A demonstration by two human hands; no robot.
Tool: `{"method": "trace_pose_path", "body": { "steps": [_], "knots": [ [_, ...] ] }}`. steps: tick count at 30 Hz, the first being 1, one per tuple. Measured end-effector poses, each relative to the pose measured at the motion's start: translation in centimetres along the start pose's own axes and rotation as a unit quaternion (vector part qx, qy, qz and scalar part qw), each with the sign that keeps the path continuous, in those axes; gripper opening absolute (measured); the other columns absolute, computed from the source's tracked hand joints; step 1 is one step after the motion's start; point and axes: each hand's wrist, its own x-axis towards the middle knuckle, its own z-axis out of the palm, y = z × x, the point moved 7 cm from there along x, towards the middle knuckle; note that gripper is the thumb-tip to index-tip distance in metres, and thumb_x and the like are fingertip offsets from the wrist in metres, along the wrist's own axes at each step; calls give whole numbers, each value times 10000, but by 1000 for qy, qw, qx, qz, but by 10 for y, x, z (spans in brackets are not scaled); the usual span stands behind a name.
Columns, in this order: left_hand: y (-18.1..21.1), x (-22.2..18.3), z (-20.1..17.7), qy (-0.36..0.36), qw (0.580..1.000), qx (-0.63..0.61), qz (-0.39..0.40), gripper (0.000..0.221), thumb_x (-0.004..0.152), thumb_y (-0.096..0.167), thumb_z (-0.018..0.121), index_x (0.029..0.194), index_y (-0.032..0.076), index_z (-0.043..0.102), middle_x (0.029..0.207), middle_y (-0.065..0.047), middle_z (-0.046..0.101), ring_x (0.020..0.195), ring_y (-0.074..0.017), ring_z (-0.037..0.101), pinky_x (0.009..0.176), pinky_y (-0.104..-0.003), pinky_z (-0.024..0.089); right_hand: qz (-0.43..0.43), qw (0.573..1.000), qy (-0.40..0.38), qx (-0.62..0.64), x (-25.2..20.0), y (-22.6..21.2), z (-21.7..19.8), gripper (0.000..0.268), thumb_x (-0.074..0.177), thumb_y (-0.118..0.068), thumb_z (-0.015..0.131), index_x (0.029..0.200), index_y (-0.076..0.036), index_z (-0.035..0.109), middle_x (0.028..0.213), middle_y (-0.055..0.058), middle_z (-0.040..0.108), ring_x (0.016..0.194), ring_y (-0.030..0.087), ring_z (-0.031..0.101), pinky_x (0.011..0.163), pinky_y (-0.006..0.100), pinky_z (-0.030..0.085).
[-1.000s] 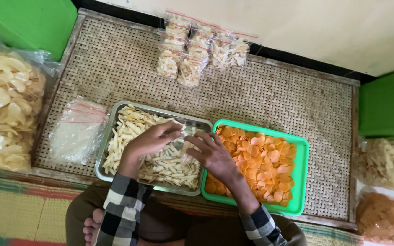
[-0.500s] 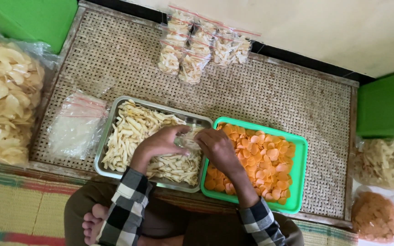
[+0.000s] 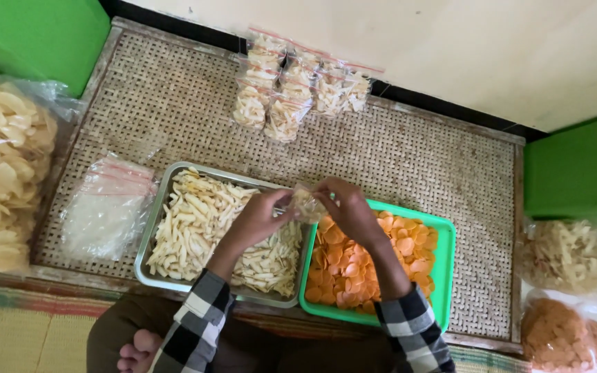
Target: The person packs dried orange chips and white strips into small plastic bags. They hold each bag open with one hand and use the other to scoop items from two trays, then seal the filled bags and place them in a row.
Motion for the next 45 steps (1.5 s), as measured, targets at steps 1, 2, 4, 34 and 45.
{"method": "trace_pose_path", "body": {
  "steps": [1,2,4,34,45],
  "knots": [
    [5,0,0,0,1000,-1,2,431,943,219,705,1297,-15,636,1108,-253,736,1081,-408,705,952,-505,543,0,1000,1,-2,7,-4,-10,107,940,-74,741,1044,-79,718,873,97,737,834,300,740,721,389,588],
    [11,4,-4,14,1000,-14,3,490,969,295,677,1352,1,591,1213,-243,690,1169,-416,651,999,-520,509,-1,1000,-3,-10,16,-8,-20,99,944,-77,738,1040,-66,715,874,108,744,839,314,743,731,392,588],
    [22,5,-9,28,999,-26,9,551,996,370,649,1407,17,546,1318,-233,644,1258,-424,598,1047,-536,475,-5,1000,-3,-22,36,-7,-38,95,947,-81,734,1036,-53,712,876,120,752,843,328,746,740,396,588],
    [-1,5,0,-9,993,-36,-111,704,930,570,491,1514,185,408,1554,-127,469,1415,-298,469,1155,-518,357,45,993,-27,-104,186,168,-31,142,1014,-186,650,1069,-71,710,1009,102,755,906,263,694,760,390,543],
    [-10,5,-1,0,992,-28,-124,691,929,548,513,1507,180,418,1560,-120,463,1415,-286,470,1168,-505,347,-66,970,131,-192,166,162,-41,475,925,-359,797,1307,-109,669,1276,125,682,1220,337,590,972,525,459]
  ]
}}
